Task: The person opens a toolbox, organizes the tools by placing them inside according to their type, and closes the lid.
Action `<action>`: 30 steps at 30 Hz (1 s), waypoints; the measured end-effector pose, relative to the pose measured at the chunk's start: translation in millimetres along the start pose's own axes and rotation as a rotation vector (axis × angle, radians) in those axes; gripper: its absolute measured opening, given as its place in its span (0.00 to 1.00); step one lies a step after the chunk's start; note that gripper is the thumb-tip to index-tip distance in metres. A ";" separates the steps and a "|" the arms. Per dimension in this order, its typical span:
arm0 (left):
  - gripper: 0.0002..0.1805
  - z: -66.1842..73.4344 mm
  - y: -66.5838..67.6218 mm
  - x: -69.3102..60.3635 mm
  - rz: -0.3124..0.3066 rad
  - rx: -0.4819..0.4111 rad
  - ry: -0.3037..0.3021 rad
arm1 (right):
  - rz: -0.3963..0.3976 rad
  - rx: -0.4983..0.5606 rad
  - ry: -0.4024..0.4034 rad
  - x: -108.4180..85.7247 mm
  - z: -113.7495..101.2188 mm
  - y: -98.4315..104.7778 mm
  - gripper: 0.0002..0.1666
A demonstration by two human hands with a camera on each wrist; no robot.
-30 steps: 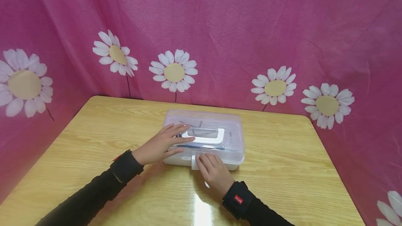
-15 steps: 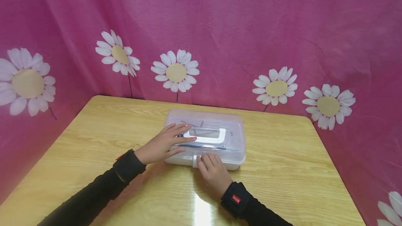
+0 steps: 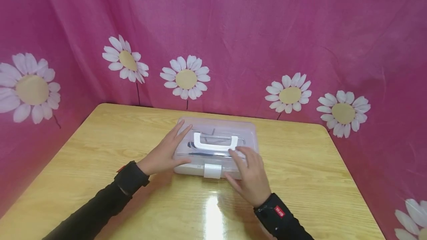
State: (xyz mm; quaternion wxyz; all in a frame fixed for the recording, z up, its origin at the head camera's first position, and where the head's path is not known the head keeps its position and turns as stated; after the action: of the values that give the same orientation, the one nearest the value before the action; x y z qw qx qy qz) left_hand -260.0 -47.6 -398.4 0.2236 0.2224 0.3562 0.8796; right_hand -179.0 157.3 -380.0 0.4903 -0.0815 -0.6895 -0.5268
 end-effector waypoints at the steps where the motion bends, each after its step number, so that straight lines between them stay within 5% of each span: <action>1: 0.51 -5.4 1.2 -2.8 0.006 -0.022 0.047 | -0.018 0.013 -0.052 -0.3 10.6 3.3 0.39; 5: 0.48 -18.6 0.4 -9.2 0.000 -0.058 0.176 | -0.216 0.026 -0.158 -9.4 43.7 -3.9 0.42; 11: 0.48 -13.4 -12.2 7.1 -0.019 -0.019 0.180 | -0.296 -0.023 -0.182 -20.0 73.2 -12.0 0.43; 23: 0.46 8.5 -76.4 113.0 -0.069 0.155 0.092 | -0.321 -0.074 -0.409 -31.3 173.8 -2.9 0.29; 30: 0.45 21.3 -100.9 170.6 -0.066 0.256 0.058 | -0.359 -0.080 -0.514 -35.8 232.1 -4.8 0.26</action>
State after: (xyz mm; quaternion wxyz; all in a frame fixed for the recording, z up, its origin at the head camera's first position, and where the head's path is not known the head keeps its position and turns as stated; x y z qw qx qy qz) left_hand -361.2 123.0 -418.4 0.2119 0.2115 0.4790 0.8252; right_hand -300.9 356.9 -402.0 0.1956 -0.1082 -0.7729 -0.5938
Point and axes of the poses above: each hand's wrist, its own x-axis towards the middle knuckle, its own y-axis out of the back of the hand, z = x × y, the point moved 8 cm from there along x, towards the middle knuckle, and after that the axes turned 12 degrees about -x, right-handed, at the moved point
